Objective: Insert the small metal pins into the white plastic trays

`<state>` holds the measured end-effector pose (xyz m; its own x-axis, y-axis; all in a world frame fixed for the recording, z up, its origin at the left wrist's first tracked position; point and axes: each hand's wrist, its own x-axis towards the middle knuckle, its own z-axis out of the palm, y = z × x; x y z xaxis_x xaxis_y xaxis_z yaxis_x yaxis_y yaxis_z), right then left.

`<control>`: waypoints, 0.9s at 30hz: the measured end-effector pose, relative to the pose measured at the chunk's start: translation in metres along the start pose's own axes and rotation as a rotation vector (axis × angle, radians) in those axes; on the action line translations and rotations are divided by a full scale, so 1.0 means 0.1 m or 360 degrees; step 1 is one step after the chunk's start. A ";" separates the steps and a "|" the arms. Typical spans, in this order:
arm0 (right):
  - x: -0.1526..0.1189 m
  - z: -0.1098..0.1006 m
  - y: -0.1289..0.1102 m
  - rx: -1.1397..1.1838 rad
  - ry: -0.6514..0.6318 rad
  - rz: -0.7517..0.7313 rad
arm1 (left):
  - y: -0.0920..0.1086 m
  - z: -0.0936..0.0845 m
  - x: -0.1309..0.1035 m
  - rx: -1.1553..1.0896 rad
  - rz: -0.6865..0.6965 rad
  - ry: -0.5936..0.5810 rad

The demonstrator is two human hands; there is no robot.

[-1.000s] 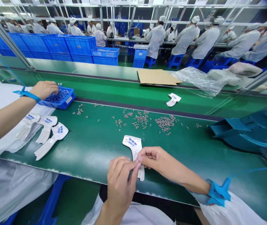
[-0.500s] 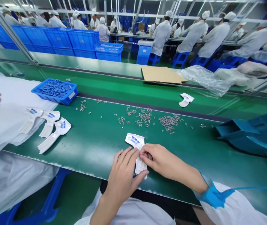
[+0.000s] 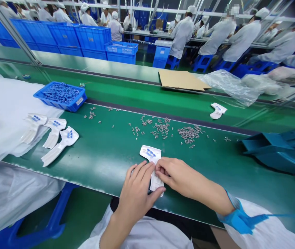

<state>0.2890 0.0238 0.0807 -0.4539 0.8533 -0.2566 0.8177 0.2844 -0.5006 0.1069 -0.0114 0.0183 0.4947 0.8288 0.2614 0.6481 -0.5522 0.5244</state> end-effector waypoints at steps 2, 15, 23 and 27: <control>0.00 0.00 0.02 0.0017 -0.0006 0.0033 | 0.00 0.00 0.00 -0.0014 -0.0003 -0.0009; -0.03 -0.21 0.45 0.0278 0.0266 0.0251 | -0.04 0.03 0.02 0.0010 0.0006 0.0050; 0.27 -0.29 1.04 -0.0366 0.0615 0.0458 | -0.04 0.03 0.02 0.0045 0.0028 0.0069; 0.54 -0.28 1.07 -0.0369 0.0608 0.0444 | -0.04 0.03 0.01 0.0030 0.0036 0.0100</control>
<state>0.3616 0.1126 0.0363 -0.0820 0.9965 -0.0127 0.9655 0.0763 -0.2491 0.1060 -0.0084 0.0140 0.4724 0.8197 0.3239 0.6483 -0.5722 0.5023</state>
